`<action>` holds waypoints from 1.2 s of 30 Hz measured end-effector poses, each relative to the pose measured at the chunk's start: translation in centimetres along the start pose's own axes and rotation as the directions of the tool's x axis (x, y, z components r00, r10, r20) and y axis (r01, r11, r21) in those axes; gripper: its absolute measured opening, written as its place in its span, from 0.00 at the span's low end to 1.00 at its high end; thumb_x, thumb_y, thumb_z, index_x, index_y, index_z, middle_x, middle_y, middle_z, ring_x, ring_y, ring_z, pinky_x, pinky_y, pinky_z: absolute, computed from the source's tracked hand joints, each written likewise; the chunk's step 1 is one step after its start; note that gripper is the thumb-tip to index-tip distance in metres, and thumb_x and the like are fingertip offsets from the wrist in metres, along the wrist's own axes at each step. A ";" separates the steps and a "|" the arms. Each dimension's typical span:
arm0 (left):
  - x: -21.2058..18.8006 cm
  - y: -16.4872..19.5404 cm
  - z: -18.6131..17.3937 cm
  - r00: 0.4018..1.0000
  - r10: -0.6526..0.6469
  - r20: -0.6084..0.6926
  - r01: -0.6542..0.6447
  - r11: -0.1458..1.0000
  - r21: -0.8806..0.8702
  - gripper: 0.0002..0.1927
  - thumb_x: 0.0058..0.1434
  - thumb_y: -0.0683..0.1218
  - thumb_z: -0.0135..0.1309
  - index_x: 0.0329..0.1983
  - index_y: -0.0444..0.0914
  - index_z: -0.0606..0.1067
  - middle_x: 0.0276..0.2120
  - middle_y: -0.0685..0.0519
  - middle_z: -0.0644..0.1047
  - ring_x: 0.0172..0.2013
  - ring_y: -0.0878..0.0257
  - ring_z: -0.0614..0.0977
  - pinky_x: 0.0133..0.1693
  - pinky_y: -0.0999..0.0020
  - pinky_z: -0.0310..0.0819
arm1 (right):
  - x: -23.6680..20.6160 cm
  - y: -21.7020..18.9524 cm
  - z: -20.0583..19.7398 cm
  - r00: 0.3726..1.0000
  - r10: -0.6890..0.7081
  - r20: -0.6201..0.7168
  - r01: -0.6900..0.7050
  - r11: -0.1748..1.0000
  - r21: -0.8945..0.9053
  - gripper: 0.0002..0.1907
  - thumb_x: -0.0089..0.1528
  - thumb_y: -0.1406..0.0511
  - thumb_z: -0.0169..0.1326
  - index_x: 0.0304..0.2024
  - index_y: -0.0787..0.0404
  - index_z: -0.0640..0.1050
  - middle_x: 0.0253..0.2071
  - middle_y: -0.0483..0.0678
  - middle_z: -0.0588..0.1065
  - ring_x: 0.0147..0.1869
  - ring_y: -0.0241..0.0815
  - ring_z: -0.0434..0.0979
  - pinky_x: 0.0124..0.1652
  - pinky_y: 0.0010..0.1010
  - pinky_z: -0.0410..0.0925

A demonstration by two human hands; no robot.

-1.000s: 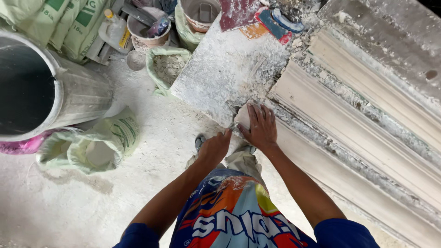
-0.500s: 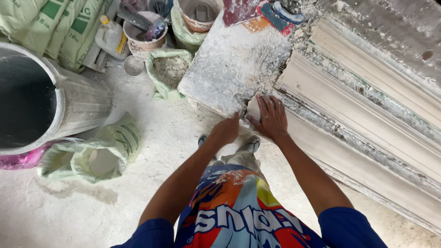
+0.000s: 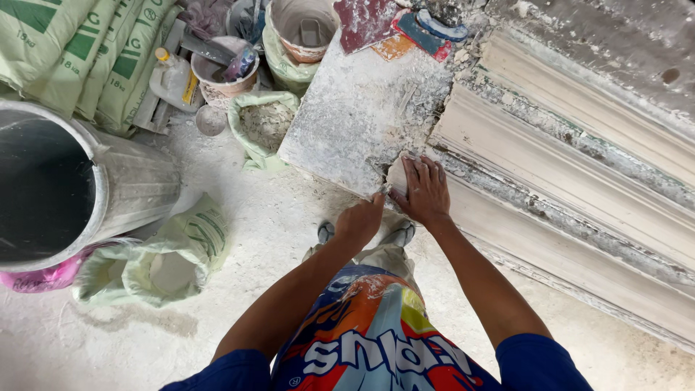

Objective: The person uses a small handheld scraping tool to remove dried plaster residue from decorative molding pieces laid on a work table, running the tool along the grooves and flutes of each molding and repositioning pieces to reach new sections.

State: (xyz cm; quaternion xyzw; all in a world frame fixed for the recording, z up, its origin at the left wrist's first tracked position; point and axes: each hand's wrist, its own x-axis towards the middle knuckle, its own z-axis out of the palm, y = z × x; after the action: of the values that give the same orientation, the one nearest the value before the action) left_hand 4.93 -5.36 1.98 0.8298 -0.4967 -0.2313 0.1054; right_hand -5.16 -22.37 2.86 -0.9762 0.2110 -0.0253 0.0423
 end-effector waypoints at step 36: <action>-5.9 -0.6 0.5 0.982 -0.133 -0.135 0.068 0.914 -0.401 0.20 0.70 0.46 0.44 0.61 0.32 0.63 0.31 0.35 0.80 0.30 0.36 0.82 0.31 0.40 0.77 | 2.2 -0.2 -4.4 0.919 0.074 0.386 -0.385 0.375 0.844 0.17 0.71 0.59 0.47 0.43 0.63 0.80 0.44 0.49 0.78 0.53 0.40 0.77 0.57 0.34 0.68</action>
State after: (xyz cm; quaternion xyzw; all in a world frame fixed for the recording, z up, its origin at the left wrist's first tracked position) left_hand 2.79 0.14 2.96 0.8318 -0.3865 -0.2647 0.2976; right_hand -3.37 -23.42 7.33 -0.7483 0.2897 0.0110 0.5966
